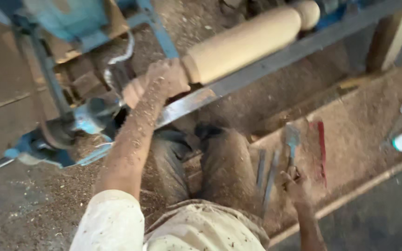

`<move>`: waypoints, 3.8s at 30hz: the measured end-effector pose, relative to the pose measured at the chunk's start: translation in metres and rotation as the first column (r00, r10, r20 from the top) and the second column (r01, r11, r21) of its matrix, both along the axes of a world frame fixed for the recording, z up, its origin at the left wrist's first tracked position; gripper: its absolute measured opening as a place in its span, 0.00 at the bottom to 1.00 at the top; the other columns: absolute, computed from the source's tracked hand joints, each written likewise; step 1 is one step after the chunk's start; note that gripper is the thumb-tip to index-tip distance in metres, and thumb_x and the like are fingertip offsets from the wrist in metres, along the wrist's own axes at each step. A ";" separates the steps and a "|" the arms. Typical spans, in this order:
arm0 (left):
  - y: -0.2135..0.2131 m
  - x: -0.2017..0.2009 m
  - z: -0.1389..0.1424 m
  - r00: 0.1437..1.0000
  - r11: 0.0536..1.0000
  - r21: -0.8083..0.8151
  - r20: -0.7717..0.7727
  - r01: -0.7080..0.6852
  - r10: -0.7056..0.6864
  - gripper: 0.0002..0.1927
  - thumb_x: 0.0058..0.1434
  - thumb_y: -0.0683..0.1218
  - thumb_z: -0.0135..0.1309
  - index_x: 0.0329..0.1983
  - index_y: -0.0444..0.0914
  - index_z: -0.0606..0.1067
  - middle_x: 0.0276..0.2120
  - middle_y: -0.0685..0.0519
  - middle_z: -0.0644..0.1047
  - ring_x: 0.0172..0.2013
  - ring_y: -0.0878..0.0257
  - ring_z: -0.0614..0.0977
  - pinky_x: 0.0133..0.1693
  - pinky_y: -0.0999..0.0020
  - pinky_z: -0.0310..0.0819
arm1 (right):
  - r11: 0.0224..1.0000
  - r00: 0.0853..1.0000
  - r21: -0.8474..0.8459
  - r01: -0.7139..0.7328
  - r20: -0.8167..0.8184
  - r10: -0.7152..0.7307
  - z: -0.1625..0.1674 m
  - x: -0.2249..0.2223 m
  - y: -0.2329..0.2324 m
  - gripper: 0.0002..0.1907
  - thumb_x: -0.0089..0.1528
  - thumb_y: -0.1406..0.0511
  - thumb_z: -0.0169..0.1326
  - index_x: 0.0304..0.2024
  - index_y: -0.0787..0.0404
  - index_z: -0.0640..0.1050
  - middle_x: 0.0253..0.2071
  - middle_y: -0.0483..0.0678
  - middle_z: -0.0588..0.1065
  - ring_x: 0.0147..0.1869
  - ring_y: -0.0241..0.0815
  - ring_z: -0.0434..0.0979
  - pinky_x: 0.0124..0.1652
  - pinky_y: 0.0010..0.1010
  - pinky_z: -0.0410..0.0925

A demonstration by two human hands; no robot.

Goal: The person shapes a rotating wooden piece on a lathe using a chisel, then switches to a sanding block to smooth the surface. The workpiece is mounted between centers and turned while the person applies the tools to refine its contours.

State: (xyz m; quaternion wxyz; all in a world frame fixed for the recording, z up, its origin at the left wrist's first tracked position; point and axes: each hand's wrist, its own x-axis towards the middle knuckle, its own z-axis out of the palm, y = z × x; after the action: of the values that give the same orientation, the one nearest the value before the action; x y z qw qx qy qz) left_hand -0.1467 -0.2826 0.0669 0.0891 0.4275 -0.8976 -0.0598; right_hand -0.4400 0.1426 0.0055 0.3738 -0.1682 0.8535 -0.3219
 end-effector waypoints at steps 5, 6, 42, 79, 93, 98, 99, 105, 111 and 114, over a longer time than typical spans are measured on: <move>0.014 -0.032 -0.037 0.978 0.966 -0.178 0.124 0.188 -0.168 0.34 0.60 0.56 0.59 0.63 0.32 0.68 0.57 0.37 0.74 0.56 0.41 0.76 0.57 0.45 0.70 | 0.988 0.881 -0.026 -0.150 -0.458 0.122 -0.041 -0.033 0.068 0.19 0.64 0.62 0.69 0.35 0.65 0.71 0.31 0.45 0.58 0.33 0.41 0.59 0.32 0.36 0.59; 0.020 -0.034 -0.043 0.977 0.947 -0.250 0.118 0.201 -0.176 0.34 0.61 0.56 0.58 0.64 0.32 0.68 0.58 0.38 0.74 0.56 0.42 0.76 0.57 0.45 0.69 | 0.983 0.682 0.104 -0.149 -0.709 0.178 -0.038 -0.034 0.074 0.15 0.65 0.60 0.64 0.41 0.63 0.75 0.33 0.47 0.67 0.35 0.46 0.66 0.34 0.39 0.64; 0.115 0.025 -0.043 0.879 0.864 -0.209 -0.038 0.459 -0.476 0.29 0.61 0.41 0.49 0.68 0.35 0.68 0.69 0.47 0.68 0.69 0.52 0.69 0.70 0.56 0.63 | 0.949 0.694 -0.250 -0.193 0.649 0.312 -0.055 0.136 -0.115 0.17 0.70 0.60 0.47 0.57 0.62 0.74 0.24 0.44 0.69 0.19 0.33 0.62 0.18 0.27 0.57; 0.082 0.009 -0.082 0.900 0.831 -0.413 -0.060 0.372 -0.432 0.23 0.63 0.47 0.47 0.58 0.32 0.73 0.57 0.43 0.77 0.57 0.48 0.79 0.57 0.56 0.76 | 0.740 0.730 -0.272 -0.615 0.157 0.665 -0.042 0.081 -0.168 0.25 0.67 0.67 0.49 0.68 0.57 0.70 0.23 0.37 0.66 0.25 0.29 0.65 0.27 0.23 0.64; 0.093 0.009 -0.068 0.910 0.815 -0.451 -0.017 0.363 -0.415 0.22 0.63 0.47 0.49 0.59 0.32 0.73 0.57 0.45 0.76 0.60 0.50 0.77 0.59 0.59 0.74 | 0.650 0.660 -0.361 -0.668 0.115 0.742 -0.054 0.068 -0.162 0.29 0.68 0.66 0.50 0.73 0.57 0.65 0.24 0.36 0.64 0.26 0.28 0.62 0.26 0.23 0.62; 0.090 0.004 -0.057 0.866 0.818 -0.394 -0.096 0.419 -0.490 0.26 0.61 0.44 0.46 0.64 0.33 0.71 0.62 0.45 0.75 0.63 0.52 0.75 0.66 0.58 0.68 | 0.967 0.794 -0.231 -0.103 0.567 0.220 -0.062 0.146 -0.130 0.28 0.67 0.64 0.47 0.71 0.45 0.66 0.20 0.37 0.64 0.20 0.29 0.59 0.20 0.23 0.56; 0.090 0.003 -0.055 0.873 0.832 -0.365 -0.095 0.417 -0.479 0.26 0.61 0.44 0.46 0.64 0.33 0.70 0.62 0.45 0.75 0.64 0.51 0.75 0.66 0.58 0.67 | 0.984 0.786 -0.170 -0.050 0.601 0.143 -0.063 0.153 -0.129 0.28 0.67 0.63 0.47 0.71 0.42 0.66 0.18 0.38 0.64 0.18 0.30 0.58 0.18 0.24 0.54; 0.093 0.005 -0.051 0.886 0.831 -0.380 -0.060 0.406 -0.461 0.25 0.61 0.46 0.46 0.61 0.32 0.71 0.62 0.43 0.74 0.64 0.49 0.74 0.66 0.57 0.67 | 0.942 0.779 -0.297 -0.159 0.548 0.305 -0.064 0.129 -0.136 0.27 0.69 0.64 0.48 0.72 0.45 0.68 0.20 0.37 0.64 0.18 0.27 0.58 0.18 0.22 0.55; 0.091 0.005 -0.056 0.890 0.815 -0.409 -0.015 0.410 -0.455 0.23 0.62 0.47 0.48 0.58 0.30 0.72 0.59 0.41 0.75 0.62 0.48 0.76 0.65 0.57 0.68 | 0.844 0.753 -0.446 -0.297 0.434 0.495 -0.066 0.109 -0.138 0.28 0.71 0.65 0.49 0.74 0.55 0.66 0.27 0.34 0.64 0.26 0.27 0.61 0.26 0.22 0.58; 0.090 0.005 -0.059 0.893 0.805 -0.441 -0.017 0.398 -0.451 0.22 0.62 0.47 0.48 0.57 0.30 0.73 0.58 0.41 0.75 0.61 0.48 0.76 0.64 0.56 0.70 | 0.849 0.747 -0.361 -0.386 0.418 0.517 -0.062 0.100 -0.145 0.29 0.69 0.64 0.48 0.73 0.54 0.65 0.25 0.35 0.65 0.25 0.27 0.62 0.25 0.22 0.59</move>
State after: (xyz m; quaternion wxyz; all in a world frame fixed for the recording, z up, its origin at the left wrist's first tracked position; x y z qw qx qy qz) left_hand -0.1414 -0.1930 0.0078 0.2185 0.1814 -0.9543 0.0933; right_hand -0.3397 -0.0027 -0.0561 0.6245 -0.3277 0.6115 -0.3587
